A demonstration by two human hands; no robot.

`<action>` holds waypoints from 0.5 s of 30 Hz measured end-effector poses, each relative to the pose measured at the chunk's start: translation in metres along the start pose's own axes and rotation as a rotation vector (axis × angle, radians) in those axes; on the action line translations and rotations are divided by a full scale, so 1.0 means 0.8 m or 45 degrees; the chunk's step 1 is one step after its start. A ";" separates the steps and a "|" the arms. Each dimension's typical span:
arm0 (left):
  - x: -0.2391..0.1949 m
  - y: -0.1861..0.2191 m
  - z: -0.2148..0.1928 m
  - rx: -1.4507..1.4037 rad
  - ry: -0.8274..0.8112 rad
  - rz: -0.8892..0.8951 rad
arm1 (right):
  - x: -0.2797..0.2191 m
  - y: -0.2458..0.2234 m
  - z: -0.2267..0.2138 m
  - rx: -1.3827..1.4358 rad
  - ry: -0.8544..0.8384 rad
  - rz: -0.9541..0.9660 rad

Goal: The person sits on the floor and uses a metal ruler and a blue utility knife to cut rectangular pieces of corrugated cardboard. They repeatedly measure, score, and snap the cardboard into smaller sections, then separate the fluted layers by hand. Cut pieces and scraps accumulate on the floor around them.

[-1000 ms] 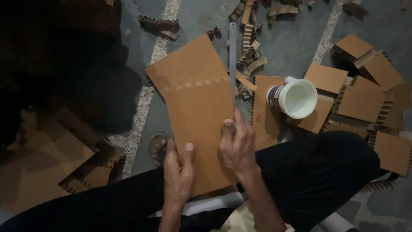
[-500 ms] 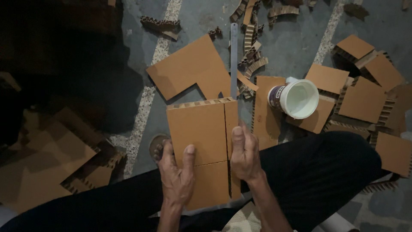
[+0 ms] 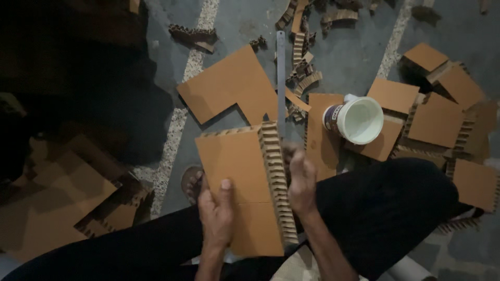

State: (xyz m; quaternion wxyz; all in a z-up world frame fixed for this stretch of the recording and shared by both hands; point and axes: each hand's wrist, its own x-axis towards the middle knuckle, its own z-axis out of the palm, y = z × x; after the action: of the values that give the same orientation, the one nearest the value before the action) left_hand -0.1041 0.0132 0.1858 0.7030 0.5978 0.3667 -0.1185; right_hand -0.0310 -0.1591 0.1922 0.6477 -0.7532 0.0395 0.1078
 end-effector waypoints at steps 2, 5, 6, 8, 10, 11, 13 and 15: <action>0.000 0.007 0.006 -0.062 0.028 0.318 | 0.007 -0.013 -0.003 -0.118 -0.108 -0.124; -0.011 0.032 0.008 0.452 0.240 0.618 | 0.010 -0.039 -0.017 -0.496 -0.280 -0.183; -0.012 0.044 0.002 0.660 0.316 0.854 | 0.013 -0.048 -0.022 -0.655 -0.343 -0.191; -0.018 0.065 -0.020 1.077 0.478 1.297 | 0.015 -0.067 -0.029 -0.549 -0.523 -0.308; -0.027 0.077 -0.038 1.121 0.087 1.139 | 0.002 -0.084 -0.031 -0.621 -0.651 -0.375; -0.026 0.082 -0.042 1.130 -0.093 1.068 | 0.004 -0.092 -0.029 -0.751 -0.694 -0.416; -0.029 0.086 -0.038 0.859 -0.335 0.972 | 0.004 -0.107 -0.023 -0.848 -0.764 -0.465; -0.034 0.085 -0.031 0.641 -0.494 0.857 | 0.005 -0.115 -0.017 -0.777 -0.827 -0.475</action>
State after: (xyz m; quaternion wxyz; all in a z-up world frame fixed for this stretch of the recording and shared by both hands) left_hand -0.0913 0.0466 0.2543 0.5909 0.8024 -0.0263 -0.0787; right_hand -0.0070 -0.1577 0.2822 0.3843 -0.8305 -0.3338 0.2261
